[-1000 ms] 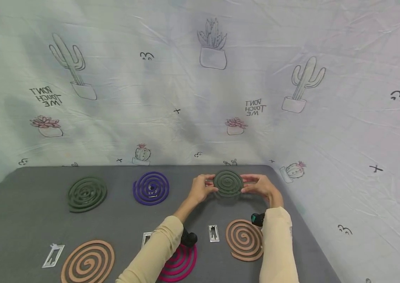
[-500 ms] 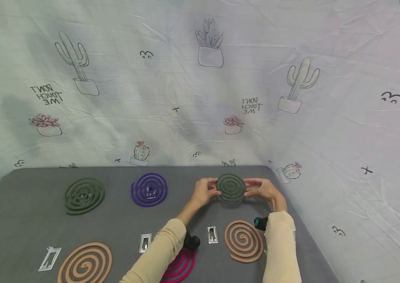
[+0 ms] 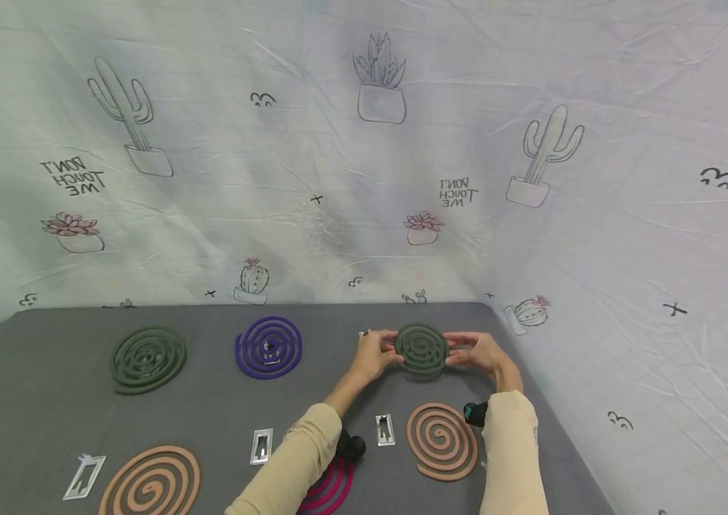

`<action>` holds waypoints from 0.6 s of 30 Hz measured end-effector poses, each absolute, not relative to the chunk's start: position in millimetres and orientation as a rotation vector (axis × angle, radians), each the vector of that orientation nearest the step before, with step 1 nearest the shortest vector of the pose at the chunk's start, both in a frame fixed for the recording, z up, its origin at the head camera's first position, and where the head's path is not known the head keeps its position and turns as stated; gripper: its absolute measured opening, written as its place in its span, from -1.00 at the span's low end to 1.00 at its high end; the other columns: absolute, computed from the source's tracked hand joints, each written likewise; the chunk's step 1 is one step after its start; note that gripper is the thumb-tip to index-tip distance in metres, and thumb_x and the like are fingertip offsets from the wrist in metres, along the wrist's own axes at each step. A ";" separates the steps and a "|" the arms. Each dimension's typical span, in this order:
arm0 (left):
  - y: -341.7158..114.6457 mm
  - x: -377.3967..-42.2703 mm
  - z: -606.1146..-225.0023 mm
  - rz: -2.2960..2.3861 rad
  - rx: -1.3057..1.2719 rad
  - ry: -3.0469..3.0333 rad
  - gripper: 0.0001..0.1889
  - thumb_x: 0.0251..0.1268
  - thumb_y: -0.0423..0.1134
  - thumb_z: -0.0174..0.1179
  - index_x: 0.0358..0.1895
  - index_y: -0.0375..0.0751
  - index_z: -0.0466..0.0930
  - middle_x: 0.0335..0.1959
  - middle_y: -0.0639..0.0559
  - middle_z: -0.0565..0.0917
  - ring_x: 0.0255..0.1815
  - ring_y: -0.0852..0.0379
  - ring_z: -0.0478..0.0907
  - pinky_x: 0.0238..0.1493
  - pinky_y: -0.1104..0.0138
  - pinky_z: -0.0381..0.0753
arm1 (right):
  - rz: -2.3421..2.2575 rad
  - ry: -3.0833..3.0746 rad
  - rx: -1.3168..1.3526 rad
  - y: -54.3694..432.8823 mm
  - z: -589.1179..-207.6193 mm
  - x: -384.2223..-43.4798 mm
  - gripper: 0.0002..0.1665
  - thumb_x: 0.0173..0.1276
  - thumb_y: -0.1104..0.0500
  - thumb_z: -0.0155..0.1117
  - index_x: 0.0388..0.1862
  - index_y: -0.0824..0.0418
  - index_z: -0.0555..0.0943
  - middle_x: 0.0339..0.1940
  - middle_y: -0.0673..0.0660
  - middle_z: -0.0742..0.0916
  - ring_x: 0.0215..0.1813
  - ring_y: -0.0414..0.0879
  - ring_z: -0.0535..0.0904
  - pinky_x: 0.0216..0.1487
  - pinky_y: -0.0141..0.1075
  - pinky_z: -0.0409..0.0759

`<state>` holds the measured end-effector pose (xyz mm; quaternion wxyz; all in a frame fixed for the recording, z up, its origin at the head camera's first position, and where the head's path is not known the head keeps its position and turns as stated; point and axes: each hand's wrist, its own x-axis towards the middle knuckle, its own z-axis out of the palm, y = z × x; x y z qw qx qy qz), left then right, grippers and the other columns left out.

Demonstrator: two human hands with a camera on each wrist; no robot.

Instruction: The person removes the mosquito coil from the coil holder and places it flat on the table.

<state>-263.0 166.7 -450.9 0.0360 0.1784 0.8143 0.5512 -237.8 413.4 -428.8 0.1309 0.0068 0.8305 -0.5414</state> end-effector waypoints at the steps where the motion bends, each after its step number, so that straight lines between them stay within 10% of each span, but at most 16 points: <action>1: 166.7 -262.7 -451.4 1.683 0.547 2.506 -0.49 -0.03 -0.49 0.39 0.09 -0.49 0.54 -0.02 -0.29 0.64 -0.16 -0.03 0.67 -0.26 0.43 0.68 | -1.568 2.415 0.024 413.5 -430.0 -237.7 -0.25 0.12 0.33 0.42 0.28 0.51 0.36 0.19 0.46 0.52 0.01 -0.15 0.62 -0.02 -0.32 0.67; 18: 168.3 -262.1 -462.2 1.568 0.557 2.549 -0.50 -0.06 -0.47 0.42 0.04 -0.52 0.55 -0.09 -0.30 0.65 -0.15 -0.03 0.64 -0.16 0.36 0.68 | -1.561 2.369 0.000 411.4 -438.2 -235.2 -0.28 0.11 0.39 0.41 0.23 0.60 0.36 0.11 0.44 0.59 -0.08 -0.20 0.65 -0.04 -0.34 0.68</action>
